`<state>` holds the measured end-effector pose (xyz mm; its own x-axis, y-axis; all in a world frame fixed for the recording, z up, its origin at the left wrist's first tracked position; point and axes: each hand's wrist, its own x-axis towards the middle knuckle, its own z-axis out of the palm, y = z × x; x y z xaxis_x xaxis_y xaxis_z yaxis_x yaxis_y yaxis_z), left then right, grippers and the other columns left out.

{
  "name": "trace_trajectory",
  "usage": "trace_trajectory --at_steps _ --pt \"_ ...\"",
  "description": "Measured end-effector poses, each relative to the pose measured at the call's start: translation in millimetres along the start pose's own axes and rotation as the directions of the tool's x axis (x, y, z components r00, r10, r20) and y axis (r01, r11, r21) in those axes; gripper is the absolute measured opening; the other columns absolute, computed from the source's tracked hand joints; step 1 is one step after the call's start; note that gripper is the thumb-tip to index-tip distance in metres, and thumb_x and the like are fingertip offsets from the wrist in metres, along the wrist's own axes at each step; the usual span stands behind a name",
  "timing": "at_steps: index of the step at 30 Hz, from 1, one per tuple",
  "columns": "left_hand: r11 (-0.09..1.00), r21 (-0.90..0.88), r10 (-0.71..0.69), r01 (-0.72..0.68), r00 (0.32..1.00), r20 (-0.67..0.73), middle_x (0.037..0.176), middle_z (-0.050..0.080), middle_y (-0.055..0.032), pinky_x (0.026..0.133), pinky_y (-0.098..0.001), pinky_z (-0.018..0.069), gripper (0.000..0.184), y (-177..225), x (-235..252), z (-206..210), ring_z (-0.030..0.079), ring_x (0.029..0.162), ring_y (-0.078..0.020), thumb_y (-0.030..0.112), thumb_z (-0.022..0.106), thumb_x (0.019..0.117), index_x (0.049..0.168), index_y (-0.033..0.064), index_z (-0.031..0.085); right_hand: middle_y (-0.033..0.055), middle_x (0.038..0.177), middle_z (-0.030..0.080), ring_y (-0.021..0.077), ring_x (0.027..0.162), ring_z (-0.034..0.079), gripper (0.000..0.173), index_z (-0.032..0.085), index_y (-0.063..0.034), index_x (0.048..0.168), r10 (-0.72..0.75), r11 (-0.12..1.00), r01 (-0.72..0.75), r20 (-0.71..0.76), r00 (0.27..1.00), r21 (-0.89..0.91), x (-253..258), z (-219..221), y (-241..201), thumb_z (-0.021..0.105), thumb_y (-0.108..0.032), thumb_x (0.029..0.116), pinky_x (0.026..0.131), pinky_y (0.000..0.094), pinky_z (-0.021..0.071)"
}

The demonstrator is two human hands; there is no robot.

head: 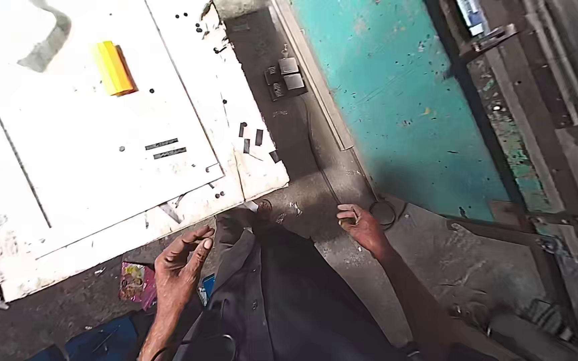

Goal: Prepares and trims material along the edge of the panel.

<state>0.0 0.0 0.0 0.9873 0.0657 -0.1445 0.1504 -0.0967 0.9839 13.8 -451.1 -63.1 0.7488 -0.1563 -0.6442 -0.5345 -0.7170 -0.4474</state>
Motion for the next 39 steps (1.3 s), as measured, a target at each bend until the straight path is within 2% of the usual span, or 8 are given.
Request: trace_trajectory --at_steps 4,9,11,14,17,24,29,39 --pt "1.0 0.001 -0.006 0.006 0.999 0.046 0.112 0.076 -0.0079 0.086 -0.0317 0.0622 0.026 -2 6 14 0.074 0.099 -0.018 0.014 0.069 0.0961 0.118 0.0006 0.071 0.0039 0.089 0.077 0.005 0.047 0.054 0.028 0.064 -0.0045 0.124 -0.096 0.771 0.064 0.017 0.995 0.634 -19 17 -62 0.068 -0.012 0.0975 0.039 0.0198 0.0395" --pt "0.998 0.025 0.047 -0.049 0.996 0.081 0.11 0.076 -0.0091 0.085 -0.0334 0.0624 0.024 5 19 20 0.074 0.096 -0.0164 0.011 0.069 0.0956 0.115 -0.0019 0.072 0.0032 0.107 0.071 0.0028 0.055 0.053 0.062 0.036 -0.0121 0.155 -0.257 0.46 0.069 0.059 0.965 0.885 -21 51 -79 0.06 -0.012 0.0971 0.045 0.0161 0.0426" --pt "0.997 0.01 0.072 -0.073 0.996 0.051 0.099 0.077 -0.0064 0.083 -0.0323 0.0619 0.014 3 20 17 0.073 0.089 -0.0145 0.014 0.073 0.0939 0.101 0.0016 0.075 -0.0043 0.08 0.064 0.0001 0.047 0.045 0.042 0.053 -0.01 0.142 -0.108 0.506 0.021 0.039 0.993 0.862 -24 81 -66 0.036 -0.034 0.1108 0.041 0.015 0.0387" --pt "0.988 0.089 0.128 -0.128 0.992 0.006 0.087 0.075 -0.002 0.08 -0.0308 0.0598 0.016 -8 22 6 0.071 0.084 -0.0124 0.023 0.077 0.0926 0.088 0.0084 0.074 -0.0022 0.063 0.063 0.0012 0.043 0.05 0.08 0.062 -0.0041 0.129 0.063 0.385 -0.144 0.13 0.99 0.912 -30 98 -62 0.001 -0.051 0.109 0.04 0.0151 0.0412" --pt "0.948 0.28 0.166 -0.149 0.985 -0.037 0.093 0.075 0.0 0.08 -0.0296 0.0603 0.01 -22 22 -10 0.071 0.088 -0.0101 0.021 0.074 0.0935 0.094 0.0113 0.074 -0.0036 0.067 0.058 0.0032 0.049 0.052 0.055 0.064 -0.006 0.118 0.139 0.332 -0.145 0.104 0.985 0.932 -31 96 -70 0.018 -0.035 0.114 0.046 0.0172 0.0463" --pt "0.812 0.564 0.216 -0.15 0.975 -0.052 0.098 0.075 -0.0022 0.085 -0.03 0.0578 0.017 -36 45 -40 0.069 0.094 -0.0118 0.029 0.073 0.0933 0.097 0.0129 0.077 0.001 0.089 0.076 0.012 0.067 0.074 0.025 0.064 -0.0051 0.113 -0.208 0.936 0.206 -0.022 0.978 0.284 -14 42 -136 0.052 -0.025 0.1026 0.06 0.0272 0.0635" --pt "0.614 0.759 0.242 -0.217 0.967 0.082 0.103 0.074 -0.0033 0.084 -0.0377 0.0549 0.031 -45 79 -41 0.068 0.096 -0.0201 0.043 0.065 0.0978 0.117 0.0221 0.077 -0.0075 0.086 0.077 0.0048 0.066 0.073 0.028 0.07 -0.013 0.11 -0.506 0.862 0.504 -0.027 0.862 -0.045 12 55 -203 0.057 -0.037 0.1012 0.057 0.0254 0.0627" --pt "0.527 0.772 0.284 -0.356 0.93 0.234 0.074 0.068 -0.0031 0.064 -0.0364 0.0482 0.033 -63 121 -38 0.062 0.07 -0.0225 0.04 0.06 0.1008 0.126 0.0248 0.075 -0.0018 0.083 0.075 0.0018 0.063 0.067 0.023 0.076 -0.009 0.11 -0.649 0.76 0.647 -0.036 0.76 -0.061 54 113 -286 0.065 -0.025 0.0972 0.059 0.0198 0.0586"
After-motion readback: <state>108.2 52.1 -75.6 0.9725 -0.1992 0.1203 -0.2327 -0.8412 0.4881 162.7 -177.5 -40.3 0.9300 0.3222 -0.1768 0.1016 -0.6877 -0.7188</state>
